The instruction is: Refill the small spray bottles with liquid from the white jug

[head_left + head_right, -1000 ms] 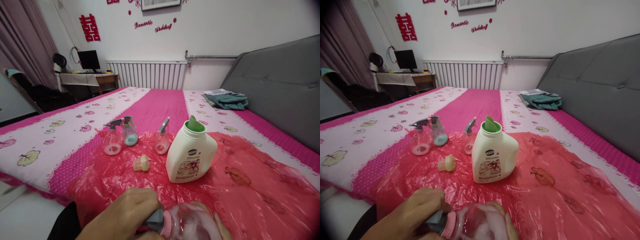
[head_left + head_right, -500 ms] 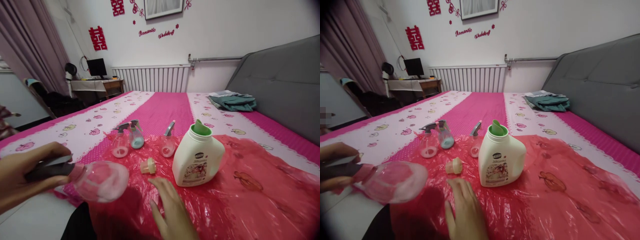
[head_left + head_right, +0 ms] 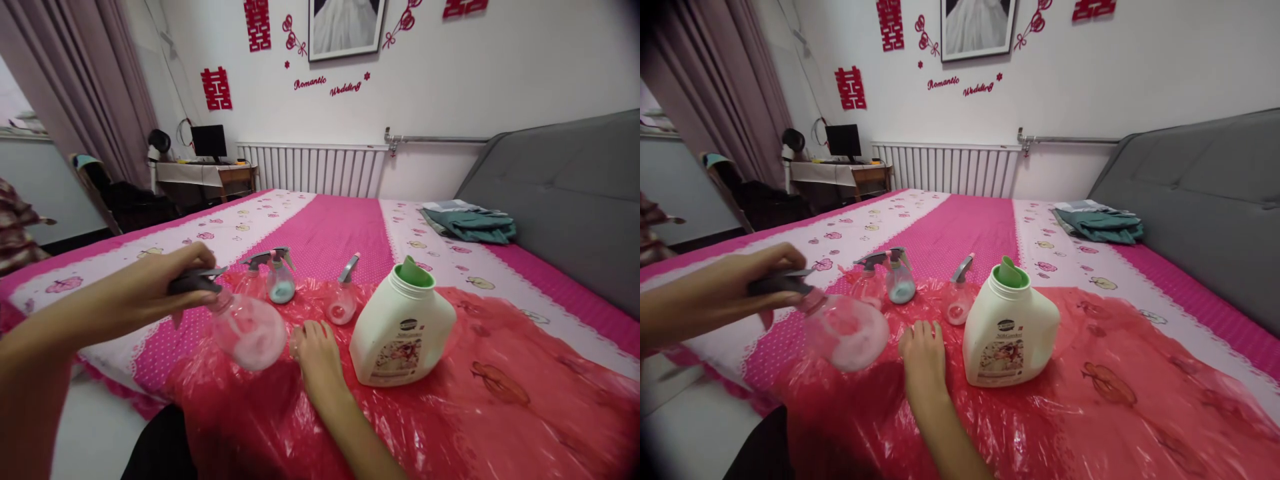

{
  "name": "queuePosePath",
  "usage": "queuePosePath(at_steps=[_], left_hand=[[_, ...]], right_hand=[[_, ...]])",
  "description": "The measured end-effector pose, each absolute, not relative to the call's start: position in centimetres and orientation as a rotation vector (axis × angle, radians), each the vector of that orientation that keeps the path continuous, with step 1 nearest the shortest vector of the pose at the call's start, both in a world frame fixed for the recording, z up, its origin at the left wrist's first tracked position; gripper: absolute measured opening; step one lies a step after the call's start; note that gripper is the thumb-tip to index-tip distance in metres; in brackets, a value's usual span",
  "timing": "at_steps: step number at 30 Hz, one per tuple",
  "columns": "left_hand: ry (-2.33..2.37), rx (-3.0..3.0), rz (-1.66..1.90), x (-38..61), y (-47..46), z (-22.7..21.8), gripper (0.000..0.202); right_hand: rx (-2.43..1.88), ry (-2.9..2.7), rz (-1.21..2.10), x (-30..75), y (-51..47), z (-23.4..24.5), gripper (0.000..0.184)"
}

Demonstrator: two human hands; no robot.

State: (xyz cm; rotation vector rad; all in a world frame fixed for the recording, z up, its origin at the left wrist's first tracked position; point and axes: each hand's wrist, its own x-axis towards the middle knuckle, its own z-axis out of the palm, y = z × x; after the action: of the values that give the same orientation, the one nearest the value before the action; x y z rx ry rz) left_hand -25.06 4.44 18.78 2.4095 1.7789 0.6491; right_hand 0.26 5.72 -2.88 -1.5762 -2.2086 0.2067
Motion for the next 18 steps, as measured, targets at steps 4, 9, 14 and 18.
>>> queuePosePath(at_steps=[4,9,14,18], left_hand=[[1.576,2.735,0.315,-20.3,7.2,18.5,0.020],[1.410,2.994,0.135,-15.3,11.2,16.3,0.008],[1.381,3.101,0.065,-12.5,13.8,14.4,0.012],[1.354,3.148,0.059,-12.3,14.4,13.2,0.014]], right_hand=[[-1.517,-1.976,0.117,2.6,0.5,-3.2,0.040],[-1.303,-1.720,0.201,8.2,-5.9,-1.5,0.037],[-1.309,-1.541,0.318,15.8,-6.5,3.9,0.047],[-1.259,-1.195,0.207,20.2,-3.8,8.8,0.072]])
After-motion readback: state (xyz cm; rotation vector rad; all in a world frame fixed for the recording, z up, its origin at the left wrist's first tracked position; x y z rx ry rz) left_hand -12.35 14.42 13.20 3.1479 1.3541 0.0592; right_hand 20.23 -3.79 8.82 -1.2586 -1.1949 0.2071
